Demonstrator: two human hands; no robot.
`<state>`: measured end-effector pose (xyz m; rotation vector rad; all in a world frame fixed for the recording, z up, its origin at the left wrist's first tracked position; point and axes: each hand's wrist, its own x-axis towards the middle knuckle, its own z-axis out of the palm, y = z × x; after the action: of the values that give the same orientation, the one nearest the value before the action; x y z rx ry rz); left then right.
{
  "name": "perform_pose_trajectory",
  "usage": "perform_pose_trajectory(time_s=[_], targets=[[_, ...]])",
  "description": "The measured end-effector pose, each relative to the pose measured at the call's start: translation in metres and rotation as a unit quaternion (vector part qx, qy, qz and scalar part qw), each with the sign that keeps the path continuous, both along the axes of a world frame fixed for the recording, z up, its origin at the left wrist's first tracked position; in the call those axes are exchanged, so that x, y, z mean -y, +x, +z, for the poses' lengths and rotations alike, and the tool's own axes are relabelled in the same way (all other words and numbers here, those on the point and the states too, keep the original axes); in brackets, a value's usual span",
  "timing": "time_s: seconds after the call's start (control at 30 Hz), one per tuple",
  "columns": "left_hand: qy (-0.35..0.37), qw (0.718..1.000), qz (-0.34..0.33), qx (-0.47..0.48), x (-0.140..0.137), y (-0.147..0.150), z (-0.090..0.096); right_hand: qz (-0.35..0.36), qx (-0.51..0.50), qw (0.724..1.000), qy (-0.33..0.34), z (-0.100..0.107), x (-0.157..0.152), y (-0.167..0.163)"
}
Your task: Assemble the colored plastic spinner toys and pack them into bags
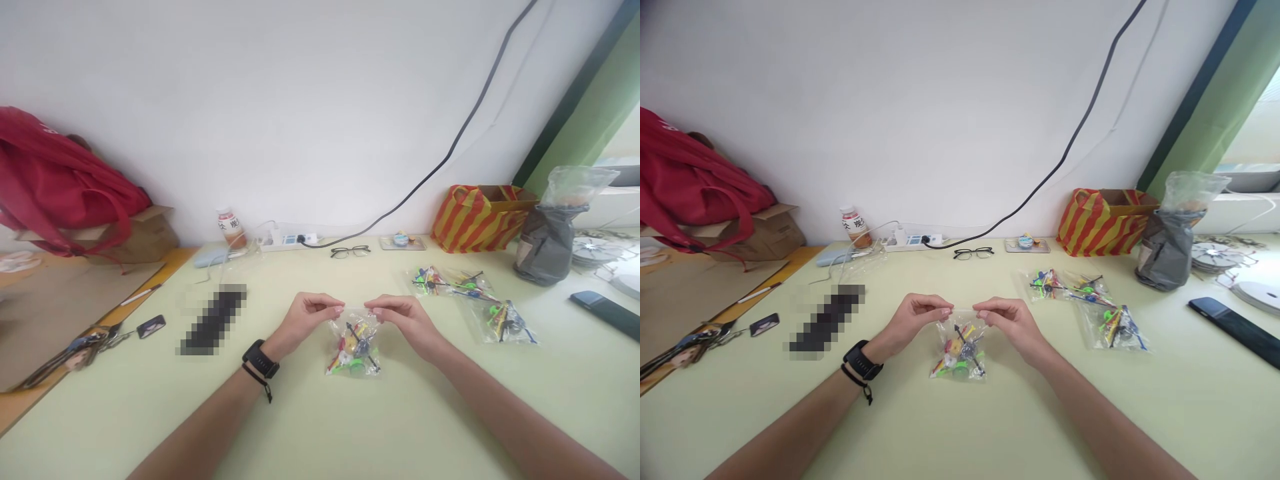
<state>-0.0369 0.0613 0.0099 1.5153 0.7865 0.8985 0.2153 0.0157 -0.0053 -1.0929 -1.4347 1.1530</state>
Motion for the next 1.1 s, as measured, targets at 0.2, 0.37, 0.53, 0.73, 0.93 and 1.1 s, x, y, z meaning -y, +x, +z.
perform_pose_trajectory(time_s=[0.2,0.37,0.53,0.73,0.93,1.1], targets=[[0.031,0.998,0.035,-0.033,-0.0042,-0.0001,-0.0052,-0.022,0.024,0.999,0.011,-0.0018,-0.0007,-0.0036],[0.059,0.996,0.031,-0.06,-0.0062,-0.0011,-0.0065,-0.018,0.044,0.999,0.018,0.002,-0.0004,-0.0045],[0.028,0.999,0.009,-0.021,-0.007,-0.001,-0.0052,-0.014,0.02,1.0,0.003,0.0047,-0.0003,-0.0042],[-0.017,0.999,0.033,0.004,-0.0068,-0.0049,-0.0071,-0.032,-0.031,0.999,-0.026,0.0016,0.0006,-0.0025],[0.006,0.999,0.033,-0.007,-0.0058,-0.0041,-0.0069,-0.022,0.003,1.0,0.02,0.0011,0.0016,-0.0021],[0.069,0.995,0.036,-0.06,-0.0068,-0.0036,-0.0061,-0.054,0.105,0.99,0.072,-0.0014,-0.0004,-0.0036]])
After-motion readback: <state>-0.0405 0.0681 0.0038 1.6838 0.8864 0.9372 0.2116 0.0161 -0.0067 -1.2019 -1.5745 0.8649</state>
